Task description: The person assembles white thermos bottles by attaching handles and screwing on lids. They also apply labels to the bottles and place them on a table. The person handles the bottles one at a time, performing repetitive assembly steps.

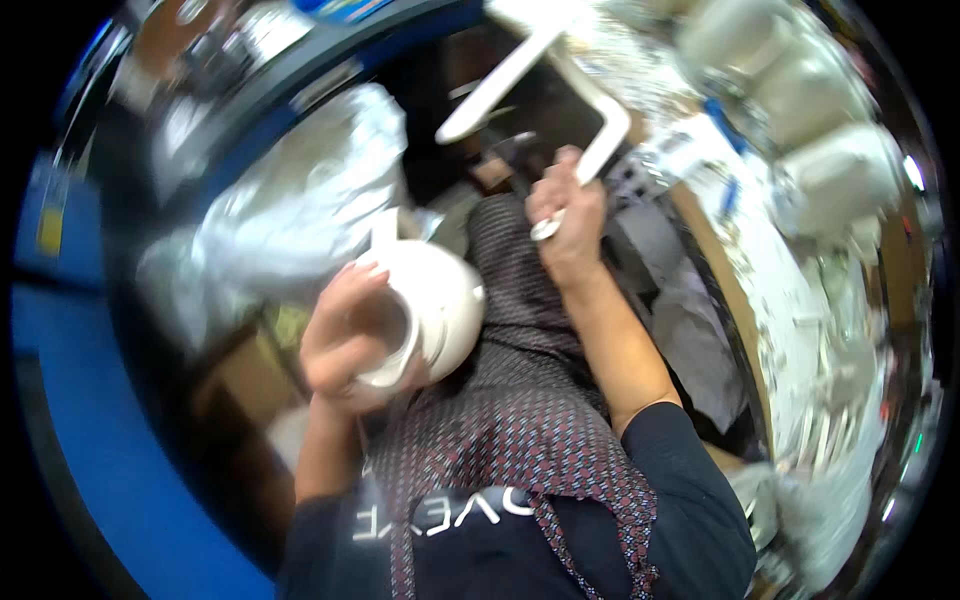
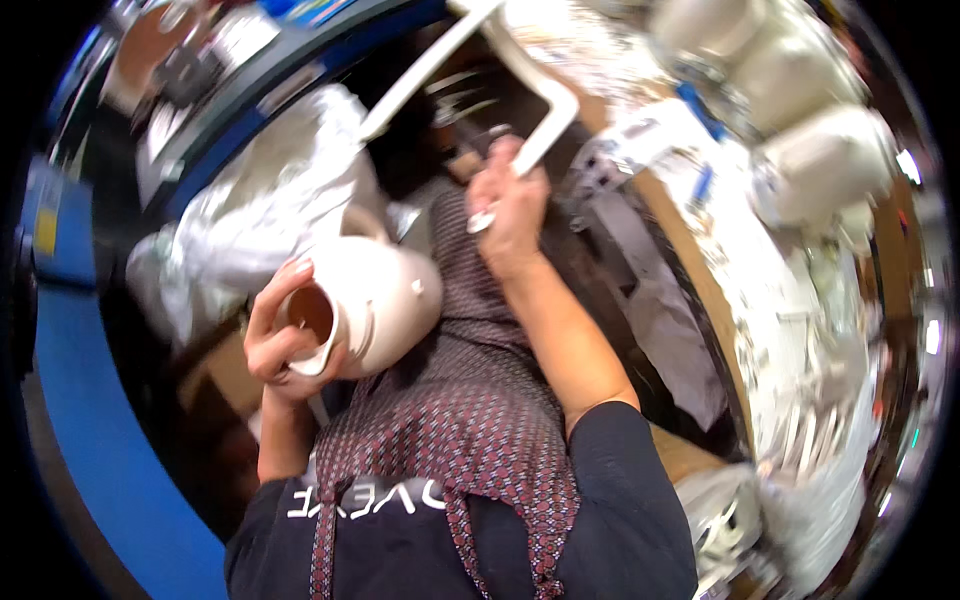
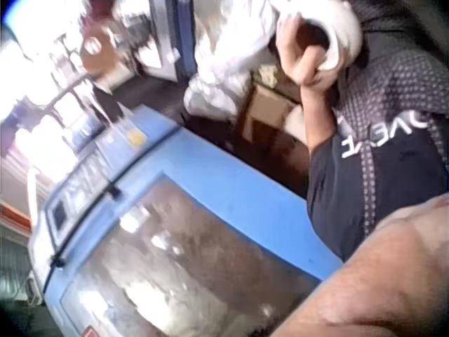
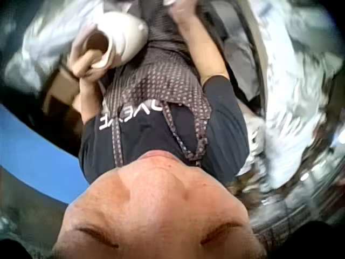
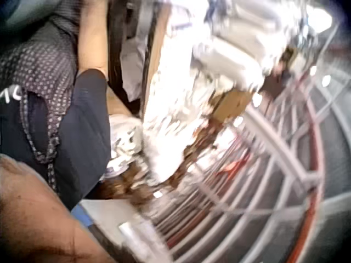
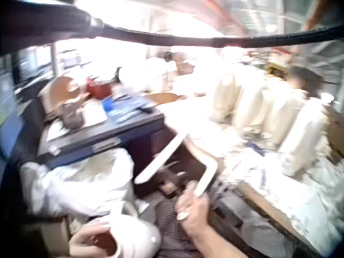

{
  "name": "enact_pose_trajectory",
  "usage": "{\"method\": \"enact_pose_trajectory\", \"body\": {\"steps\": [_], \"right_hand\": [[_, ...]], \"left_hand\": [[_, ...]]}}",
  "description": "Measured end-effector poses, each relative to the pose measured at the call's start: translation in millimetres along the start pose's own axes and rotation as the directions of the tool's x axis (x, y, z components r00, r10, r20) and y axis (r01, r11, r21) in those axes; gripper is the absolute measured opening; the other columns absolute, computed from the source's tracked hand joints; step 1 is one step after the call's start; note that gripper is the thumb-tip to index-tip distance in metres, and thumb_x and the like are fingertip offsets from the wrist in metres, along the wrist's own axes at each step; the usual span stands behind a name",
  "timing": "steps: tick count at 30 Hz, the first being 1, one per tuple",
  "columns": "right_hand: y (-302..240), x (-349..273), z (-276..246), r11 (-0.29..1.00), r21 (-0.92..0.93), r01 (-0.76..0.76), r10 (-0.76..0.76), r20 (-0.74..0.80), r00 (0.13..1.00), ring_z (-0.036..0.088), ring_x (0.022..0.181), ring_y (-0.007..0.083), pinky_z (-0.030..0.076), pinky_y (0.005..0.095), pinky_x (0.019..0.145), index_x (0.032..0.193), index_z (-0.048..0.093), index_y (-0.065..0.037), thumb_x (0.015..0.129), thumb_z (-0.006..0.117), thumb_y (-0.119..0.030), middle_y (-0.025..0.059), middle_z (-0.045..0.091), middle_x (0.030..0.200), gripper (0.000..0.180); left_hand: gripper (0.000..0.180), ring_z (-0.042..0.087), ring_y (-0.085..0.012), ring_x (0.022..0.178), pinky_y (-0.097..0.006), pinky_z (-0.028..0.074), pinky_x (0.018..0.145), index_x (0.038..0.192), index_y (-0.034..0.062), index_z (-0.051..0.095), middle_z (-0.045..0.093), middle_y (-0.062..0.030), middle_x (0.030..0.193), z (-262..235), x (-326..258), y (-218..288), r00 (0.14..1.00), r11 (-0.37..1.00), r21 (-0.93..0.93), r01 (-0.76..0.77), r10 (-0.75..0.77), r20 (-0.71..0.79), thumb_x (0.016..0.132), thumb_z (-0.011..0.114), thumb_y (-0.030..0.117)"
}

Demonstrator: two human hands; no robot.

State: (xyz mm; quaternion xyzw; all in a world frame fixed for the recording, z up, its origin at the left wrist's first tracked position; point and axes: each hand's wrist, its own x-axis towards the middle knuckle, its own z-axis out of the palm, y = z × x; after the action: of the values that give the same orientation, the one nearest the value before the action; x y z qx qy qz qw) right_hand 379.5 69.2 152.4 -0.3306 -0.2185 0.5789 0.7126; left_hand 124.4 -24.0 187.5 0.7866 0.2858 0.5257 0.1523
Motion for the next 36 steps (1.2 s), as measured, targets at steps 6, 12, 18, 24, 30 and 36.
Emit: {"method": "enact_pose_trajectory", "body": {"steps": [6,12,18,24,30,36], "right_hand": [[66,-46,36,0.935,-0.124,-0.332,0.352,0.200,0.914,0.031,0.044,0.0052,0.027,0.0204,0.039,0.098,0.049,-0.007,0.098,0.052,-0.013,-0.0034,0.035,0.059,0.007],[63,-62,29,0.957,-0.154,-0.247,0.268,0.140,0.953,0.039,0.049,0.0075,0.035,0.0219,0.047,0.104,0.049,-0.007,0.097,0.053,-0.007,-0.0019,0.037,0.061,0.008],[68,-53,25,0.879,-0.388,-0.278,0.382,0.221,0.897,0.055,0.097,0.0153,0.046,0.0282,0.086,0.104,0.047,-0.004,0.091,0.059,-0.004,0.0111,0.057,0.116,0.018],[62,-38,28,0.801,-0.321,0.505,-0.118,0.742,0.660,0.048,0.122,0.0290,0.038,0.0435,0.103,0.099,0.049,-0.002,0.088,0.061,-0.013,0.0241,0.046,0.135,0.020],[52,-25,35,0.730,-0.681,-0.050,0.381,0.345,0.858,0.055,0.115,0.0234,0.042,0.0369,0.101,0.125,0.046,0.004,0.093,0.052,-0.009,0.0201,0.055,0.127,0.035],[25,-50,58,0.702,-0.485,0.522,0.027,0.750,0.660,0.052,0.119,0.0319,0.036,0.0437,0.106,0.120,0.057,0.006,0.097,0.043,-0.044,0.0229,0.056,0.126,0.057]], "left_hand": [[0.040,0.058,-0.0470,0.115,-0.057,0.040,0.103,0.056,0.0043,0.045,0.059,-0.0293,0.121,-12,-45,-2,0.982,0.991,0.060,0.116,-0.106,-0.154,0.068,0.081,0.019],[0.047,0.061,-0.0476,0.108,-0.058,0.043,0.098,0.059,0.0066,0.043,0.060,-0.0286,0.117,-9,-31,-8,0.987,0.993,0.068,0.098,-0.088,-0.131,0.071,0.082,0.029],[0.068,0.061,-0.0461,0.108,-0.059,0.043,0.098,0.071,0.0107,0.050,0.062,-0.0229,0.116,-9,-26,3,0.991,0.989,0.060,0.135,-0.134,-0.024,0.052,0.079,0.069],[0.079,0.051,-0.0420,0.121,-0.058,0.026,0.110,0.118,0.0106,0.061,0.050,-0.0249,0.133,-12,-26,-12,0.957,0.981,-0.087,0.171,-0.187,-0.221,0.068,0.068,0.071],[0.046,0.053,-0.0061,0.071,-0.023,0.042,0.066,0.122,-0.0026,0.053,0.057,-0.0035,0.083,-10,-47,-75,0.389,0.228,-0.689,0.688,-0.917,0.086,0.081,0.067,0.012],[0.035,0.041,-0.0054,0.050,-0.019,0.031,0.048,0.106,0.0006,0.055,0.046,0.0023,0.064,6,-64,-77,0.470,0.021,-0.935,0.353,-0.868,0.158,0.072,0.064,0.006]]}}
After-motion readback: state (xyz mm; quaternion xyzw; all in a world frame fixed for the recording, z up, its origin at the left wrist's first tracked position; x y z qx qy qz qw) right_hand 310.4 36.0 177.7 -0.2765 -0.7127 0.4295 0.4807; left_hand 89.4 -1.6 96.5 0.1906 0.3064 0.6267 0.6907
